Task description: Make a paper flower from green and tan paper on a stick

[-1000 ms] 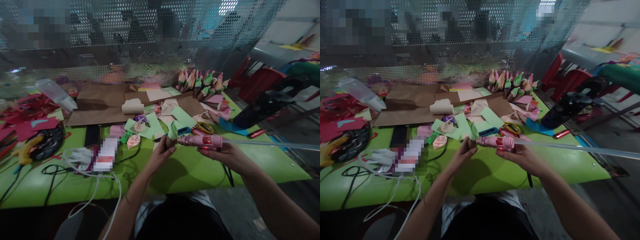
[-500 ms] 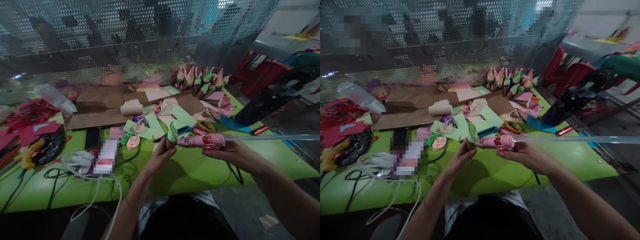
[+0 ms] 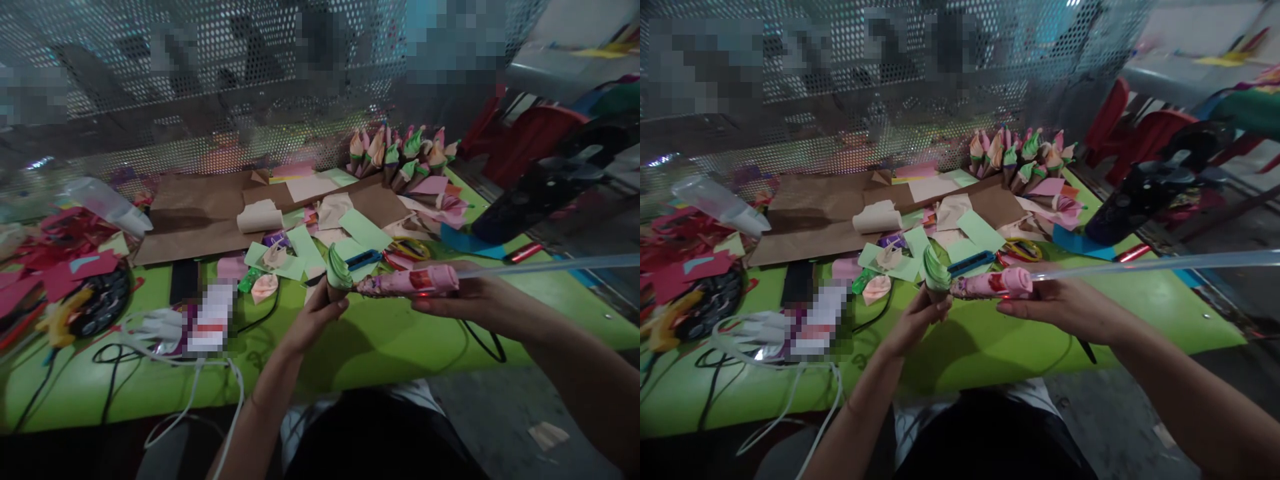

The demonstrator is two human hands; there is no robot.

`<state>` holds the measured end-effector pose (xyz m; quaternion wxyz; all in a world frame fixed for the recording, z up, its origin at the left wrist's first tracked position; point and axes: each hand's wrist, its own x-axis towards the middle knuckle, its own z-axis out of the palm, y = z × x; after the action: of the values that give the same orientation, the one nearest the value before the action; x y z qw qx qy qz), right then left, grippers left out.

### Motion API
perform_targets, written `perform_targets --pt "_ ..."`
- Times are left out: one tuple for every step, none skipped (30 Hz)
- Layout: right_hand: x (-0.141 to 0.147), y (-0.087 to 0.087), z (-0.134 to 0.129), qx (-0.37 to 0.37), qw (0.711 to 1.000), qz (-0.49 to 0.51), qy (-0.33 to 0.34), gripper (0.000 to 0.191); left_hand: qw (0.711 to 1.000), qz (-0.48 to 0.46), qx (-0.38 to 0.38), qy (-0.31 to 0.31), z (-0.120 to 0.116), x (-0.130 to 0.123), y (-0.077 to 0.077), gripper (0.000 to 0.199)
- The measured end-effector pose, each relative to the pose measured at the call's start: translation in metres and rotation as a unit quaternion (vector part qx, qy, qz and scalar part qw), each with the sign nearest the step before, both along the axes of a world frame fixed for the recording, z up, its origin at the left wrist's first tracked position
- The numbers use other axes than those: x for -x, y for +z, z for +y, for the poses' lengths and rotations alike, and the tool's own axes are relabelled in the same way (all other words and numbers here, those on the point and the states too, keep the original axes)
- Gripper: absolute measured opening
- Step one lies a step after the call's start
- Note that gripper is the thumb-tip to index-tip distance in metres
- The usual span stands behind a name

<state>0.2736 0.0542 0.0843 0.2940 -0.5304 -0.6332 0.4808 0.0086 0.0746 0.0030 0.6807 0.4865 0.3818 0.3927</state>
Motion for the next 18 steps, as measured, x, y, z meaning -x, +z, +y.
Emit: perform_targets --pt "0.002 0.002 0.000 0.016 1.000 0.002 0.020 0.039 1.000 -0.003 -0.001 -0.003 0.000 0.000 0.000 0.041" --pt "0.004 0.005 0.000 0.031 0.999 0.008 0.042 0.042 1.000 -0.005 -0.003 -0.005 0.000 0.001 0.000 0.038" --pt "0.006 0.008 0.000 0.036 0.997 0.021 0.057 0.044 1.000 -0.006 -0.006 -0.006 0.000 0.001 -0.001 0.036" --pt "0.008 0.010 0.000 0.031 0.997 0.037 0.065 0.047 1.000 -0.004 -0.007 -0.007 0.000 0.001 -0.001 0.034" --pt "0.011 0.012 0.000 0.022 0.996 0.050 0.069 0.048 1.000 0.000 -0.009 -0.008 0.000 0.002 0.000 0.033" --pt "0.013 0.013 0.000 0.014 0.996 0.058 0.069 0.049 1.000 0.006 -0.009 -0.008 0.000 0.002 0.000 0.033" --pt "0.014 0.014 0.001 0.006 0.996 0.059 0.069 0.051 1.000 0.012 -0.008 -0.008 0.000 0.002 0.001 0.034" --pt "0.015 0.014 0.001 0.002 0.996 0.056 0.068 0.051 1.000 0.016 -0.007 -0.008 0.000 0.002 0.002 0.036" --pt "0.016 0.013 0.001 -0.002 0.997 0.050 0.066 0.051 1.000 0.019 -0.005 -0.008 -0.001 0.002 0.003 0.039" --pt "0.016 0.012 0.002 -0.007 0.997 0.042 0.065 0.051 1.000 0.021 -0.003 -0.007 -0.001 0.002 0.004 0.041" --pt "0.016 0.011 0.002 -0.016 0.997 0.032 0.067 0.049 1.000 0.021 -0.002 -0.007 -0.001 0.002 0.005 0.044" --pt "0.015 0.010 0.003 -0.028 0.997 0.021 0.072 0.048 1.000 0.022 -0.001 -0.006 -0.001 0.002 0.006 0.046" --pt "0.015 0.009 0.003 -0.042 0.996 0.011 0.078 0.046 1.000 0.023 -0.002 -0.006 -0.001 0.001 0.007 0.047" --pt "0.015 0.008 0.004 -0.058 0.995 0.000 0.085 0.043 1.000 0.025 -0.003 -0.005 -0.001 0.001 0.007 0.048" --pt "0.015 0.007 0.004 -0.074 0.993 -0.009 0.090 0.041 1.000 0.027 -0.004 -0.006 -0.001 0.001 0.007 0.049" --pt "0.016 0.006 0.005 -0.084 0.992 -0.016 0.093 0.039 1.000 0.027 -0.006 -0.006 0.000 0.001 0.007 0.050" --pt "0.017 0.006 0.005 -0.088 0.992 -0.019 0.093 0.038 1.000 0.026 -0.008 -0.007 0.000 0.001 0.007 0.051" --pt "0.017 0.006 0.004 -0.087 0.992 -0.017 0.093 0.037 1.000 0.024 -0.009 -0.008 0.000 0.001 0.007 0.052"
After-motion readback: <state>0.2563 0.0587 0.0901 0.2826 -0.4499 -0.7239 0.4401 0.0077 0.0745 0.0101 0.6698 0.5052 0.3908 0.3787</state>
